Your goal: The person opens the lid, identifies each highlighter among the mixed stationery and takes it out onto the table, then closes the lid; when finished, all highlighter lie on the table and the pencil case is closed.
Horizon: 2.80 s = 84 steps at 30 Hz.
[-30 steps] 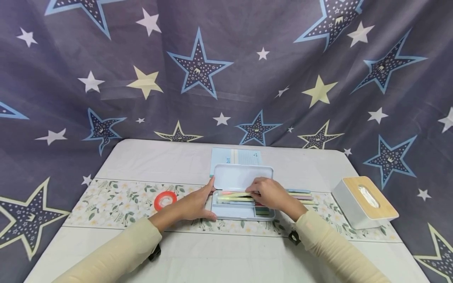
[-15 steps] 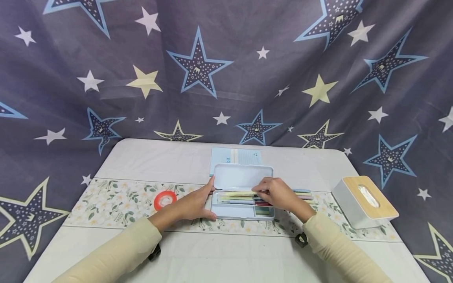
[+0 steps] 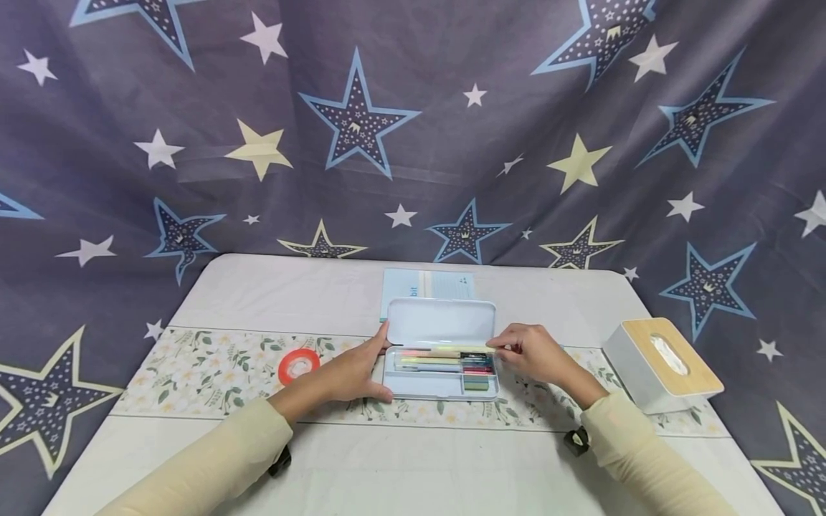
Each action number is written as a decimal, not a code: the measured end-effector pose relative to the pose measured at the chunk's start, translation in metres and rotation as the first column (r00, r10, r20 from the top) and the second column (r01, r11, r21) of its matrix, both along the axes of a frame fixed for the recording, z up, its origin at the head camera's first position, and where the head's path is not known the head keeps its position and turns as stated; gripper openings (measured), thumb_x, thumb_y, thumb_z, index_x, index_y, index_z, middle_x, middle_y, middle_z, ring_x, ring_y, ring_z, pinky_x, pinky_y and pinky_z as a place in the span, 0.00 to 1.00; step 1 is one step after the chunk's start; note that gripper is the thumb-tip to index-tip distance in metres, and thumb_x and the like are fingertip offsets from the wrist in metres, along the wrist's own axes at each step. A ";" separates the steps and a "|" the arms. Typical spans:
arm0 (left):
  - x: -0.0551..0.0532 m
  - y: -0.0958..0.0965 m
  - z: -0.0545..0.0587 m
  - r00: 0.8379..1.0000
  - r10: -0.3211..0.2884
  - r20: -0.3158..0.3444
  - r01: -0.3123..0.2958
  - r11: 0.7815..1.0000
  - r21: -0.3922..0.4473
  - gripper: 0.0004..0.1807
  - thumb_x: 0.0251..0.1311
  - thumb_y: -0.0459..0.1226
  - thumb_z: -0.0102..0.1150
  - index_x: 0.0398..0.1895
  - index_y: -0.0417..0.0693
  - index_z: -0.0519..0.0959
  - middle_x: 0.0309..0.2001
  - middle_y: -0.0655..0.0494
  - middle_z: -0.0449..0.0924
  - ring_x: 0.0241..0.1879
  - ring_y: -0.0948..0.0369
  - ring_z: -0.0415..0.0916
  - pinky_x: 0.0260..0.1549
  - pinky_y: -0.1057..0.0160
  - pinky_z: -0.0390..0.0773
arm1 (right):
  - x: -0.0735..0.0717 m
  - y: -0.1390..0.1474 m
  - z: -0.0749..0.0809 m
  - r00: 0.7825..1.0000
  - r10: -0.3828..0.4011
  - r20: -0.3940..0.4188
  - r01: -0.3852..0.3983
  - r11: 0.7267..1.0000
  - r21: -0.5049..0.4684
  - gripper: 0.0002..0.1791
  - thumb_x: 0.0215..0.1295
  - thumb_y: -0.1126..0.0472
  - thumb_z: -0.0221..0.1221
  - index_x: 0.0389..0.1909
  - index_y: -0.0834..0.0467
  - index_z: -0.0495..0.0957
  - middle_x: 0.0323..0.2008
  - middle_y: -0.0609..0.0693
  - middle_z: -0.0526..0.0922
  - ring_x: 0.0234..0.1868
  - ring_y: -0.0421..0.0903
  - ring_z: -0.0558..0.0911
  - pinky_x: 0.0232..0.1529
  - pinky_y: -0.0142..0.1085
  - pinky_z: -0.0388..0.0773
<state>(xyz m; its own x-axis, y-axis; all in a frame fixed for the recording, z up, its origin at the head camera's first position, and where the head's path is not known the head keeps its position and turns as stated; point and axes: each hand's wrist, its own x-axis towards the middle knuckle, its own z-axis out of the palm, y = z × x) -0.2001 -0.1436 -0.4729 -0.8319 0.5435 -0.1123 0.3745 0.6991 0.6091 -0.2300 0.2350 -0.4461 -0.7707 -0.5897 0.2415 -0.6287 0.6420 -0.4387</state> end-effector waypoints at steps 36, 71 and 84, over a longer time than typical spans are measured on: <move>0.000 0.000 0.000 1.000 -0.001 0.000 0.001 1.000 0.010 0.76 0.49 0.57 0.77 0.82 0.45 0.27 0.76 0.48 0.63 0.76 0.51 0.60 0.73 0.47 0.63 | 0.024 0.100 -0.014 0.993 -0.118 -0.015 0.119 0.993 0.014 0.12 0.60 0.70 0.69 0.42 0.53 0.90 0.28 0.39 0.82 0.23 0.27 0.69 0.23 0.28 0.71; 0.001 0.000 0.002 1.000 -0.006 0.006 0.006 1.000 0.011 0.75 0.51 0.56 0.77 0.82 0.44 0.27 0.76 0.48 0.63 0.77 0.50 0.59 0.73 0.47 0.63 | 0.026 0.127 -0.024 0.972 -0.233 -0.012 0.232 0.960 0.158 0.12 0.60 0.68 0.70 0.43 0.52 0.90 0.32 0.42 0.85 0.25 0.28 0.68 0.26 0.29 0.69; 0.000 -0.001 0.000 1.000 -0.018 -0.007 0.018 1.000 0.013 0.75 0.51 0.56 0.77 0.82 0.43 0.27 0.76 0.46 0.63 0.76 0.50 0.60 0.72 0.46 0.64 | 0.024 0.124 -0.021 0.959 -0.282 0.002 0.276 0.941 0.196 0.12 0.61 0.66 0.69 0.44 0.52 0.90 0.33 0.42 0.85 0.26 0.30 0.67 0.28 0.30 0.65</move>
